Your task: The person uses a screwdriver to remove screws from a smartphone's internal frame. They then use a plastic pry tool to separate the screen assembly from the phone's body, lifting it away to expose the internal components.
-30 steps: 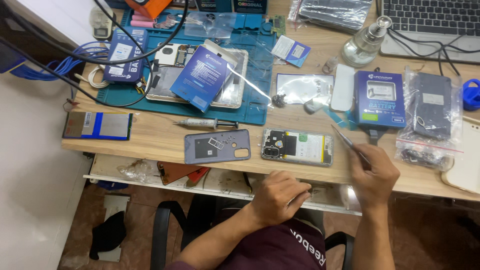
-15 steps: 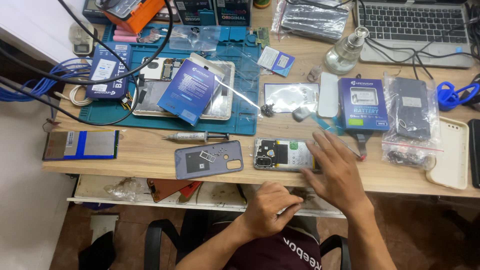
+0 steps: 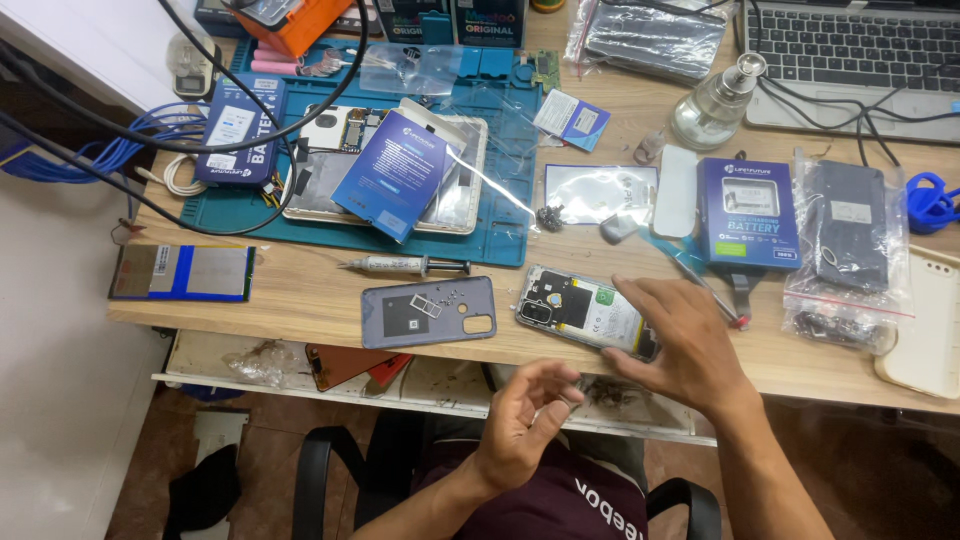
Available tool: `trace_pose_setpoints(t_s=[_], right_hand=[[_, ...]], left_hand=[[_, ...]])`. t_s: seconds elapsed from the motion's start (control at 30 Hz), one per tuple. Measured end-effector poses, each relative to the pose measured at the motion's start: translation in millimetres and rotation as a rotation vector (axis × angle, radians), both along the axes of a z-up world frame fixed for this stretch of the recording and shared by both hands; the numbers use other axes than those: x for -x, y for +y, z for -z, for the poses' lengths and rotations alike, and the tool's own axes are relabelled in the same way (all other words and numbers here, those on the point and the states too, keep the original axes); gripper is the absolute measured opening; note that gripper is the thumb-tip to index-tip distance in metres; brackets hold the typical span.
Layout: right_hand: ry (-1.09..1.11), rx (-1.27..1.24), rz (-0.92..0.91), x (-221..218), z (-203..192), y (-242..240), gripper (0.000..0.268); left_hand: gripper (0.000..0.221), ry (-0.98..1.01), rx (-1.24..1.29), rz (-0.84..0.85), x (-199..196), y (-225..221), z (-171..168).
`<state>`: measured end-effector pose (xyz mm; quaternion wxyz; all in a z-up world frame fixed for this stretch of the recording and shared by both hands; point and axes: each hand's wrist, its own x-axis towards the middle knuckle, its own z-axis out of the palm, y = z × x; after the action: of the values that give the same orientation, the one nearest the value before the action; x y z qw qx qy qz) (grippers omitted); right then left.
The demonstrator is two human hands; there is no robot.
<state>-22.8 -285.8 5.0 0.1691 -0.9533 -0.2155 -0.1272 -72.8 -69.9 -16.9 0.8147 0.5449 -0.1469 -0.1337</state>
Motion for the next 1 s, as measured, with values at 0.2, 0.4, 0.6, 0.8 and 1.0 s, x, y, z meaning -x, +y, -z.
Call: trace_pose_setpoints(t_s=[0.2,0.4,0.6,0.8,1.0], right_hand=[[-0.046,-0.259,0.015,5.7,8.0,-2.9,0.075],[-0.078,-0.436,0.179,17.6,4.8,2.4,0.075],[-0.153,-0.534,0.392,17.8,14.2,43.9,0.059],[-0.064,-0.655,0.288,13.1,1.5,54.2,0.049],[0.223,-0.972,0.371,7.9,5.0,43.1,0.030]], left_hand=[[0.057,0.228,0.109,-0.011,-7.8,-0.4,-5.9],[0.052,0.292,0.160,0.148,-36.0,-19.4,-20.4],[0.047,0.117,0.060,0.058,-75.2,-51.8,-25.3],[0.036,0.075,-0.018,-0.078,-97.7,-45.7,-31.0],[0.046,0.229,0.059,0.005,-96.2,-42.3,-22.2]])
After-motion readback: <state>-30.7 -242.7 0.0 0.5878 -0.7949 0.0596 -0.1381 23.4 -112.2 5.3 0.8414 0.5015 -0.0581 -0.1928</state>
